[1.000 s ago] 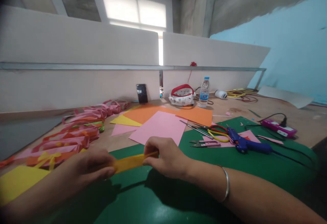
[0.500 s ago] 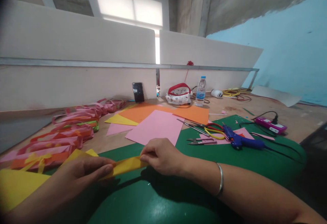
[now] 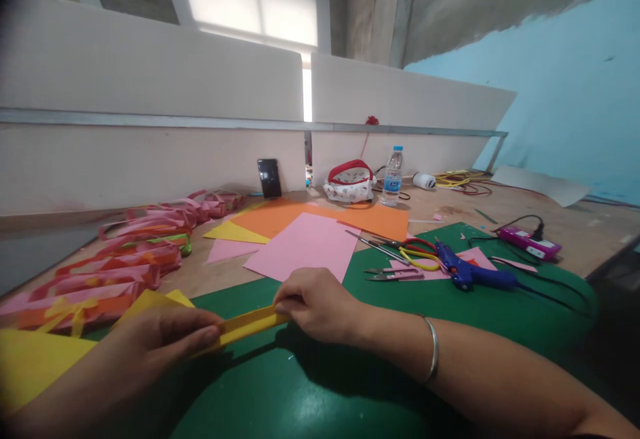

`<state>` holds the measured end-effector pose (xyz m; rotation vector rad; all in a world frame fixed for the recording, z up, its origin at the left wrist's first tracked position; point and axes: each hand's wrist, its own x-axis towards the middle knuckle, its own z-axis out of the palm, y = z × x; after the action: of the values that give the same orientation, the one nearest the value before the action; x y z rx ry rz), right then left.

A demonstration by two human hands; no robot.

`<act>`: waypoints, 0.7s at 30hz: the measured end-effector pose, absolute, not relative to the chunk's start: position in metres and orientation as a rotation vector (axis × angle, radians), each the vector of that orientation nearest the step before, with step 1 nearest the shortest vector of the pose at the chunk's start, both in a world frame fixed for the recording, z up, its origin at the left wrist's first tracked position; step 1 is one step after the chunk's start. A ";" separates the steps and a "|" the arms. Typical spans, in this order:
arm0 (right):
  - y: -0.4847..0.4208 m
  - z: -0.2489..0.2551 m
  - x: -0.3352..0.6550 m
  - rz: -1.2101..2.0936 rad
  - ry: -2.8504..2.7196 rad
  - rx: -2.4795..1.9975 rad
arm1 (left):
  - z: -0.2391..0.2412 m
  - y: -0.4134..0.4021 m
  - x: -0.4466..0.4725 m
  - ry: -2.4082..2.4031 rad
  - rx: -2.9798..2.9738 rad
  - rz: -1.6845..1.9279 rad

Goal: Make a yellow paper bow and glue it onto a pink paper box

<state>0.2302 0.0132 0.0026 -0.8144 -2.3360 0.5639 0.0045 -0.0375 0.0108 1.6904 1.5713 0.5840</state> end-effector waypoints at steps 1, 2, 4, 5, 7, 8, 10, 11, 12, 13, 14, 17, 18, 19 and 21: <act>0.013 0.003 0.230 0.568 -2.340 -0.812 | 0.010 -0.037 0.003 1.578 1.703 0.576; 0.013 0.003 0.230 0.571 -2.344 -0.814 | 0.009 -0.036 0.002 1.587 1.718 0.578; 0.013 0.003 0.230 0.578 -2.351 -0.835 | 0.006 -0.035 0.001 1.601 1.738 0.599; 0.012 0.003 0.230 0.579 -2.355 -0.853 | 0.006 -0.035 0.000 1.599 1.745 0.598; 0.011 0.003 0.230 0.579 -2.372 -0.897 | 0.006 -0.035 -0.001 1.596 1.753 0.576; 0.011 0.003 0.230 0.578 -2.386 -0.921 | 0.006 -0.035 -0.001 1.587 1.758 0.560; 0.010 0.003 0.229 0.569 -2.419 -0.974 | 0.008 -0.036 0.000 1.570 1.756 0.539; 0.010 0.002 0.229 0.562 -2.434 -0.997 | 0.010 -0.036 0.001 1.565 1.755 0.531; 0.010 0.002 0.229 0.553 -2.449 -1.018 | 0.011 -0.037 0.002 1.557 1.756 0.520; 0.011 0.001 0.230 0.539 -2.465 -1.034 | 0.013 -0.037 0.003 1.548 1.764 0.507; 0.011 0.000 0.230 0.521 -2.482 -1.047 | 0.014 -0.037 0.004 1.545 1.778 0.490; 0.011 -0.004 0.229 0.458 -2.549 -1.058 | 0.016 -0.036 0.009 1.569 1.839 0.444; 0.011 -0.005 0.229 0.422 -2.573 -1.057 | 0.016 -0.036 0.011 1.594 1.856 0.422; 0.011 -0.006 0.229 0.377 -2.598 -1.053 | 0.016 -0.036 0.012 1.622 1.872 0.402; 0.010 -0.008 0.228 0.273 -2.645 -1.050 | 0.016 -0.037 0.014 1.665 1.887 0.369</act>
<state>0.2280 0.0103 -0.0078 -1.0495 -2.6445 0.2730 0.0143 -0.0368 0.0156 1.8870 1.6653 0.3690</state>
